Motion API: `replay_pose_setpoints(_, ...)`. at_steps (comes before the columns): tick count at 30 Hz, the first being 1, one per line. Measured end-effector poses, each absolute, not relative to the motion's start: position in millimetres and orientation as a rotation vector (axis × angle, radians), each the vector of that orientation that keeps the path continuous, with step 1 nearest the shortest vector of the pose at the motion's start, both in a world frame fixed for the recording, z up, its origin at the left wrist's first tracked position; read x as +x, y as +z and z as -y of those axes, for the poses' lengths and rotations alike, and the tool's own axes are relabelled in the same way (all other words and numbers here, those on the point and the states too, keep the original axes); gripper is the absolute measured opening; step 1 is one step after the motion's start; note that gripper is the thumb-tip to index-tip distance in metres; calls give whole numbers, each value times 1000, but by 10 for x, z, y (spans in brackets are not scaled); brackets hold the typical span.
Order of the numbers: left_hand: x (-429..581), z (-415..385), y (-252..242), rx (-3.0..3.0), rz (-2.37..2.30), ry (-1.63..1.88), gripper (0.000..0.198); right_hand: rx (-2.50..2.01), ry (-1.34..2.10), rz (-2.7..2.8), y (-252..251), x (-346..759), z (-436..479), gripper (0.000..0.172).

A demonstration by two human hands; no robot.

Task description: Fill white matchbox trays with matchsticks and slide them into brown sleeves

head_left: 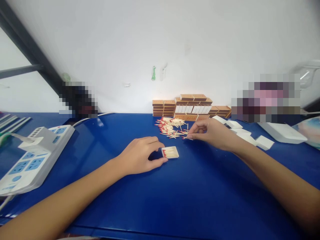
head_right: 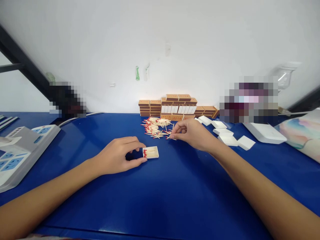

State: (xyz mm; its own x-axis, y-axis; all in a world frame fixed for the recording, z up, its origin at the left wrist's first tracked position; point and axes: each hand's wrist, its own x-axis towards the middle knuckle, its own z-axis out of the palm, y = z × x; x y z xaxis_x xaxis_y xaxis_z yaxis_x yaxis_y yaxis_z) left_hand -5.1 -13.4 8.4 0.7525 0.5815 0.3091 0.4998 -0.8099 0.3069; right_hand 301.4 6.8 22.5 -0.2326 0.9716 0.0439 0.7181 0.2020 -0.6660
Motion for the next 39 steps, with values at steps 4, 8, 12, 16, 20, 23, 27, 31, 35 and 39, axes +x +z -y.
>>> replay_pose_setpoints(4, -53, 134, 91, 2735, -851, 591, 29, -1624, 552, 2195, 204, 3034, -70, 21)
replay_pose_setpoints(8, -52, 134, 96, 2739, -853, 582, 30, -1626, 512, 2232, 216, 3012, -50, 22)
replay_pose_setpoints(12, -43, 131, 96, 2746, -850, 572, 29, -1628, 467, 2260, 211, 3006, -47, 23)
replay_pose_setpoints(16, -44, 126, 89, 2744, -849, 579, 30, -1636, 539, 2305, 179, 3018, -50, 25)
replay_pose_setpoints(20, -57, 126, 87, 2737, -854, 574, 29, -1575, 473, 2329, 163, 3001, -21, 27)
replay_pose_setpoints(23, -55, 131, 90, 2739, -853, 567, 29, -1489, 502, 2294, 219, 2901, 68, 28)
replay_pose_setpoints(27, -36, 143, 89, 2723, -867, 589, 29, -1328, 631, 2248, 314, 2641, 270, 23)
replay_pose_setpoints(31, -31, 148, 80, 2700, -863, 569, 29, -1265, 687, 2358, 278, 2437, 410, 21)
replay_pose_setpoints(35, -38, 137, 69, 2717, -841, 570, 29, -1260, 780, 2363, 185, 2392, 427, 21)
replay_pose_setpoints(39, -33, 135, 62, 2733, -822, 564, 29, -1287, 716, 2397, 166, 2425, 411, 24)
